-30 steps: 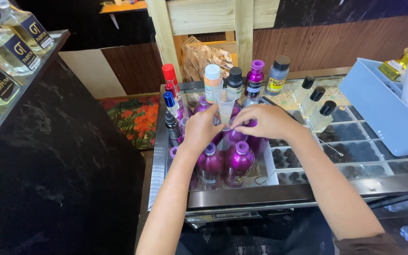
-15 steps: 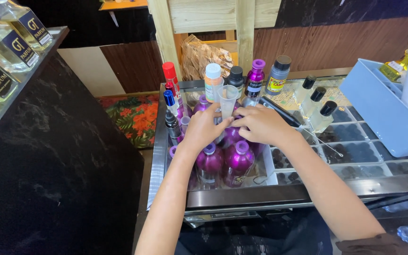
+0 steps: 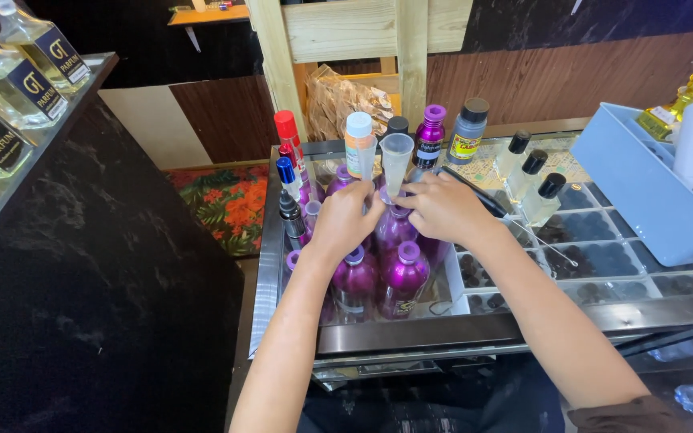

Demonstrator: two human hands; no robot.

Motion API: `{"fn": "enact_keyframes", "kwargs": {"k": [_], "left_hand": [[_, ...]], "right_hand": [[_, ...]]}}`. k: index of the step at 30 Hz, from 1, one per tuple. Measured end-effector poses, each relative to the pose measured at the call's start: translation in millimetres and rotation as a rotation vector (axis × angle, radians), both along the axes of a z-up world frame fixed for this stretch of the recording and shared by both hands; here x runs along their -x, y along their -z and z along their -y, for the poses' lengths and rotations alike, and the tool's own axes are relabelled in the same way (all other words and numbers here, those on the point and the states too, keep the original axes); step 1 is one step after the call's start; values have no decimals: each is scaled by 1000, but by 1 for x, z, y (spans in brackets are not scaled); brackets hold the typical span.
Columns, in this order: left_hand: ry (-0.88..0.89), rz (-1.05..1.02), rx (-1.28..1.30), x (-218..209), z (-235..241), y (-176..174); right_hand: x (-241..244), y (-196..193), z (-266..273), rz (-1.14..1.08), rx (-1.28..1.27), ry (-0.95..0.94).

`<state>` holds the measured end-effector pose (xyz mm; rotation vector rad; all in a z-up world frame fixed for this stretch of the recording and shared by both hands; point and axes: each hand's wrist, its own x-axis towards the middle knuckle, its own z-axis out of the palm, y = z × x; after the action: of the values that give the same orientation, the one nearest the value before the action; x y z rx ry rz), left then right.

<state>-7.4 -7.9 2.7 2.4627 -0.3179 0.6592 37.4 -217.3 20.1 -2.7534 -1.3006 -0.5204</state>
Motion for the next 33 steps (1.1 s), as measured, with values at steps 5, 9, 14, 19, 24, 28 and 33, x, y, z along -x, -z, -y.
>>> {"fn": "enact_keyframes", "kwargs": {"k": [5, 9, 14, 19, 24, 28, 33], "left_hand": [[151, -26, -1, 7, 6, -4], [268, -31, -25, 15, 5, -10], [258, 98, -24, 21, 6, -14], [227, 275, -32, 16, 7, -11], [278, 500, -11, 11, 8, -3], [295, 595, -23, 9, 14, -1], [357, 705, 19, 15, 16, -11]], "right_hand": [[-10, 14, 3, 67, -4, 3], [-19, 20, 3, 273, -160, -78], [-8, 23, -10, 201, -291, -115], [16, 21, -33, -262, -456, -110], [81, -29, -79, -706, -927, 279], [70, -20, -77, -756, -922, 212], [50, -16, -88, -917, -890, -9]]}}
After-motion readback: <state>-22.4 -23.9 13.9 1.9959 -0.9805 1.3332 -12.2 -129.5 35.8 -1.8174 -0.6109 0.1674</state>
